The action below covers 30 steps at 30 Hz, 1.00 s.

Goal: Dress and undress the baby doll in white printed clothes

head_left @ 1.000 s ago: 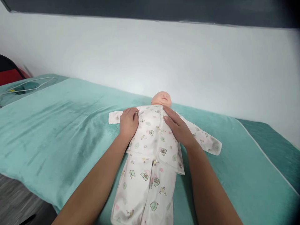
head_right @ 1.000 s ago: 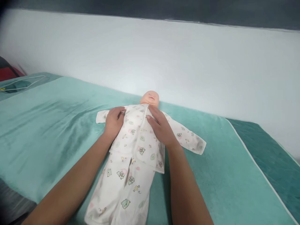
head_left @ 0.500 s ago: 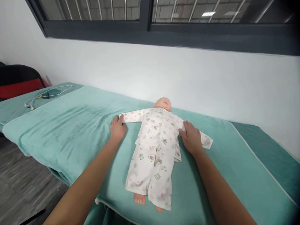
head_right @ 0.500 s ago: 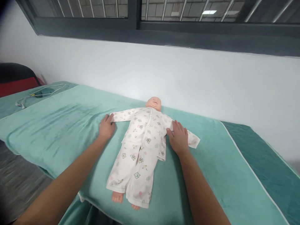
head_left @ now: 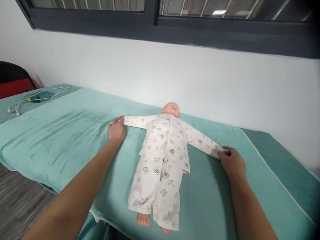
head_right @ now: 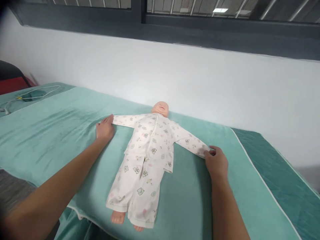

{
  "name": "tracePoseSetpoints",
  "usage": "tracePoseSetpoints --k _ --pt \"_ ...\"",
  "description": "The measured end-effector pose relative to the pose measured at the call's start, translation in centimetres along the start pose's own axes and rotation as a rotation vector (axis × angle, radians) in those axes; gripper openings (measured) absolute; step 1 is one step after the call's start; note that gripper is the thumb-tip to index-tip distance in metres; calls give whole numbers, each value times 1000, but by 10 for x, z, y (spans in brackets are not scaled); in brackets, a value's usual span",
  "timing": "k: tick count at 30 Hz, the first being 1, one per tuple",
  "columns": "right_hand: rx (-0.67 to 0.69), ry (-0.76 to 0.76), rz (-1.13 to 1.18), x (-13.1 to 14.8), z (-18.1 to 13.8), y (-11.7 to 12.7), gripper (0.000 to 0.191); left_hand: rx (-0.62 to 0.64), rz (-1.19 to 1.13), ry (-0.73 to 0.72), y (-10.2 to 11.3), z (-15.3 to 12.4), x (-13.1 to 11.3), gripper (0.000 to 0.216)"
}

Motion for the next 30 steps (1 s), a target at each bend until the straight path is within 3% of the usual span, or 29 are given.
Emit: tracePoseSetpoints --k 6,11,15,23,30 --pt "-54 13 163 9 -1 12 28 -47 15 43 -3 8 1 62" --pt "-198 -3 219 4 6 12 20 -61 65 43 -2 6 0 58" --pt "-224 9 307 4 3 8 29 -43 87 29 -2 4 -3 55" --pt "-113 38 324 0 0 -3 43 -33 74 39 -2 4 -2 52" --pt "-172 182 622 5 17 -2 45 -36 85 46 -3 6 -2 50"
Point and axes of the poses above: each hand's wrist, its own z-axis towards the middle knuckle, its own y-axis out of the back of the hand, x = y × z, the point moved 10 cm from there along z, towards the middle knuckle, and after that the axes turned 13 degrees about z, right-handed, at the moved point
